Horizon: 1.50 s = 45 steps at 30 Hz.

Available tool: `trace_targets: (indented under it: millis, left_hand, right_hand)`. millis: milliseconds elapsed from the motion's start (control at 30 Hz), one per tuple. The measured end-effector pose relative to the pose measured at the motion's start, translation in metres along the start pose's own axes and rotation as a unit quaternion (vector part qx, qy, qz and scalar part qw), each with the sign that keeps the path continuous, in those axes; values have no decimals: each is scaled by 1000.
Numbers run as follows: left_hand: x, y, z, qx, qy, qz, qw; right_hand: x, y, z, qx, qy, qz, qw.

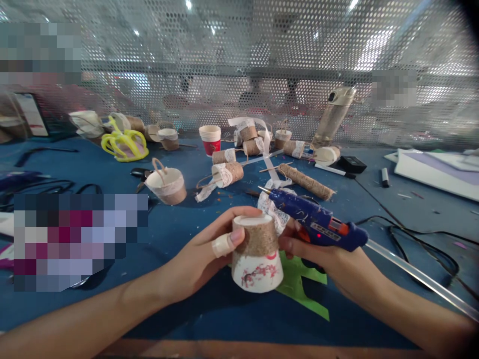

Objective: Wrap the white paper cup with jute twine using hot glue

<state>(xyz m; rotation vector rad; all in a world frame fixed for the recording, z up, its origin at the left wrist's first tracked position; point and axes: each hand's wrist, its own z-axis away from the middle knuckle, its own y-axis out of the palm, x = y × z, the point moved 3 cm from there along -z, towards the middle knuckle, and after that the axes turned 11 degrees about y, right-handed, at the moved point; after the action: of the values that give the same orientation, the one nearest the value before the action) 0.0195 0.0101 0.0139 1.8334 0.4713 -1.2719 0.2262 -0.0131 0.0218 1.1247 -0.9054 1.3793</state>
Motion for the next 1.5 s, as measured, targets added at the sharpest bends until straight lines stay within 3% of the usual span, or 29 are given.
trace_targets:
  millis: [133,333,567,700,933,1100,1200,1433,1500]
  left_hand:
    - [3,2,-1,-10,-17,41,999]
    - [0,-1,0,-56,-13,15,998]
    - [-9,0,-3,-130,-26,40,990]
    - [-8,0,-4,-132,-33,56,989]
    - [0,0,-1,-58,-68,42,995]
    - [8,9,3,47,-148,82,984]
    - [11,13,4,89,-161,95,978]
    - [9,18,4,96,-162,92,978]
    - [8,18,5,97,-171,87,977]
  right_hand:
    - [2,1,1,-4,-33,20,999]
    - [3,0,3,-2,-47,67,997]
    - [10,1,4,-38,-86,74,993]
    - [13,1,4,-60,-118,106,985]
    - [18,-2,9,-98,-136,133,977]
    - [19,-4,10,-70,-125,124,982]
    - [17,-5,10,-63,-133,126,981]
    - [13,-11,8,-38,-172,62,982]
    - [14,-9,7,-23,-156,48,986]
